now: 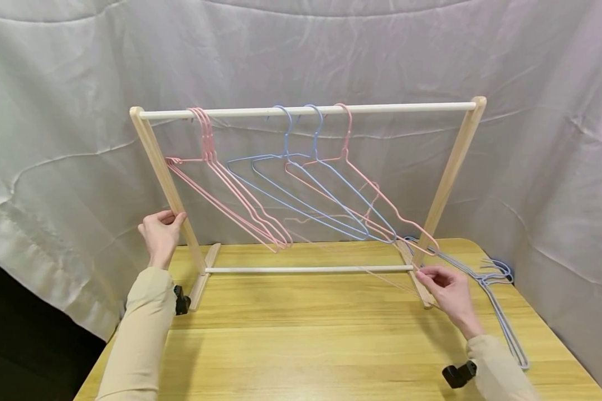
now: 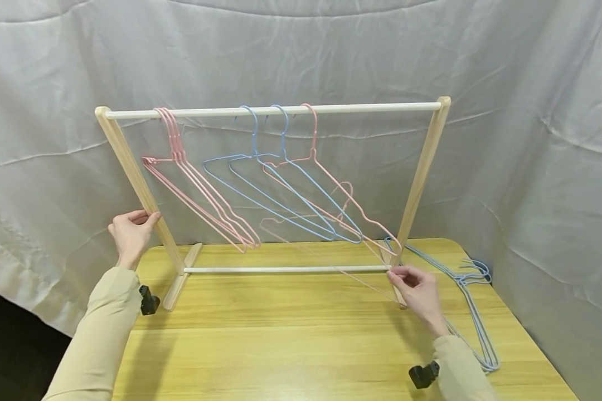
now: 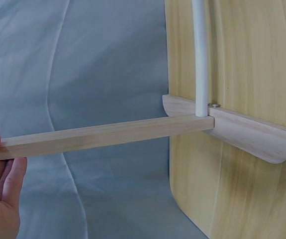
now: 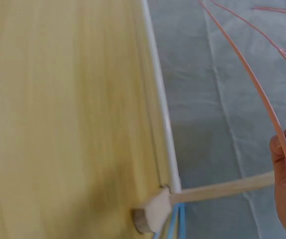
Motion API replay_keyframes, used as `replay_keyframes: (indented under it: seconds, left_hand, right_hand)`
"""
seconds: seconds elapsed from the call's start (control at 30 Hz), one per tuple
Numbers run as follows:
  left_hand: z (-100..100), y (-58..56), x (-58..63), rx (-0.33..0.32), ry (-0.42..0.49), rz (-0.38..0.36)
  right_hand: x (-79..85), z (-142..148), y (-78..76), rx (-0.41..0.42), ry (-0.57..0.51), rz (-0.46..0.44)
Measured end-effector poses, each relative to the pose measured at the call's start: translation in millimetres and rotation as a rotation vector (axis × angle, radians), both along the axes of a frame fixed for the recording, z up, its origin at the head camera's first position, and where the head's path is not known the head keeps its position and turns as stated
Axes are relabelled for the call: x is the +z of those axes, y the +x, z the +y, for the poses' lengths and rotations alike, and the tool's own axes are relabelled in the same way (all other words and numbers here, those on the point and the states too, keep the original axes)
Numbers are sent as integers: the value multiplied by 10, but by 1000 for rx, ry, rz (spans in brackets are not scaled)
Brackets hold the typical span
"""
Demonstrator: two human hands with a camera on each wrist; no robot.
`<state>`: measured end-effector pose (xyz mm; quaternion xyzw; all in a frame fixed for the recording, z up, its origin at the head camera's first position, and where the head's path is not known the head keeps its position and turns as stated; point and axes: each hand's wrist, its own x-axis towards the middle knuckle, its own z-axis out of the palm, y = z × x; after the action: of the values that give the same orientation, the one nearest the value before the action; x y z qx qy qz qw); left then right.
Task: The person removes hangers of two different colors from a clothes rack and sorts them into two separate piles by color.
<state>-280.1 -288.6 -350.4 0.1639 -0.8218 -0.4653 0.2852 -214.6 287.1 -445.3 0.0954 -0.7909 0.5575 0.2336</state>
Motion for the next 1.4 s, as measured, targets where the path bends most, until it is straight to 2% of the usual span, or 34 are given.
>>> replay_keyframes:
  seconds: [0.23, 0.5, 0.87, 1.13, 1.4]
  left_hand:
    - [3, 8, 10, 1, -8, 7]
    - [4, 1, -6, -4, -17, 34]
    - [2, 4, 0, -3, -7, 25]
    - [2, 5, 6, -2, -1, 20]
    - [0, 7, 6, -4, 0, 19]
  right_hand:
    - [-159, -173, 38, 108, 33, -33]
    - [-323, -392, 30, 227, 74, 0]
    - [-445, -677, 96, 331, 108, -96]
    - [-526, -828, 154, 377, 104, -201]
    - [-571, -939, 170, 441, 90, -237]
